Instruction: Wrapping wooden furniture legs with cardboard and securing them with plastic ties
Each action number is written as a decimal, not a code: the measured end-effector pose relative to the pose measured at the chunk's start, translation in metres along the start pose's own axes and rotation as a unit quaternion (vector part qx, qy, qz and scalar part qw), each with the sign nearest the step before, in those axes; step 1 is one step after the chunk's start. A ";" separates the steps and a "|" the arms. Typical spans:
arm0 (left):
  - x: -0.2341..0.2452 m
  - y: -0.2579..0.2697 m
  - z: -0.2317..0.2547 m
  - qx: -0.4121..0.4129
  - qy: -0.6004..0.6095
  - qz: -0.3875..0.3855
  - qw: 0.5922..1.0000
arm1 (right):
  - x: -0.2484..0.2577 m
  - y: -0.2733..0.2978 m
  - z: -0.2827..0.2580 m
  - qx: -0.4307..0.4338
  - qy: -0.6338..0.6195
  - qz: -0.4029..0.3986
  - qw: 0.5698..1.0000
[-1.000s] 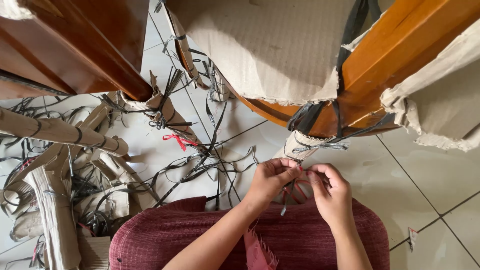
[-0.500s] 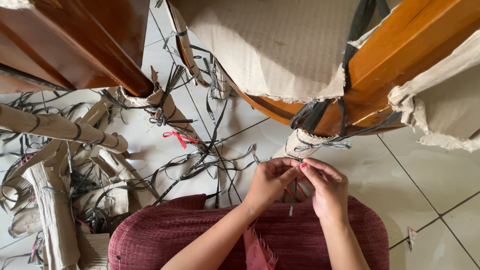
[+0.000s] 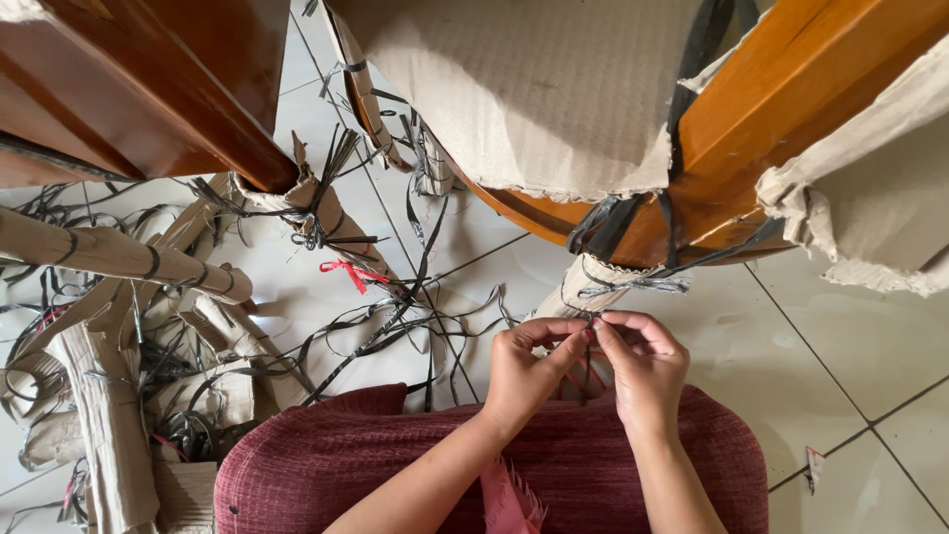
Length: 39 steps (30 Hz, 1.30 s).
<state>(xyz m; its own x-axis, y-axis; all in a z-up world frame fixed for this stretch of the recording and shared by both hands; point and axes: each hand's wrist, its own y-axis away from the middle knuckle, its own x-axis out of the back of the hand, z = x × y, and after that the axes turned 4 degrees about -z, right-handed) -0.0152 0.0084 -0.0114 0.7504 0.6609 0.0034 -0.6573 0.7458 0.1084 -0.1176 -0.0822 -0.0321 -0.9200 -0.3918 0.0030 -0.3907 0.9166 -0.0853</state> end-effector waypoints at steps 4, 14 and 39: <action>0.007 0.000 0.015 -0.014 0.016 -0.003 1.000 | -0.006 0.007 -0.035 0.087 0.104 -0.004 0.991; 0.011 -0.012 0.003 -0.034 0.047 -0.067 0.996 | -0.005 0.004 -0.054 0.325 0.227 -0.061 0.916; 0.017 -0.008 0.020 -0.011 0.024 -0.055 0.998 | 0.014 0.021 -0.034 -0.057 0.204 -0.094 0.973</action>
<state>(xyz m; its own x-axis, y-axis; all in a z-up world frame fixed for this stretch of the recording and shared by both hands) 0.0036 0.0122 0.0073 0.8141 0.5781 -0.0551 -0.5731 0.8151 0.0844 -0.1395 -0.0651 -0.0003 -0.7580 -0.5111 0.4053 -0.5329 0.8435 0.0671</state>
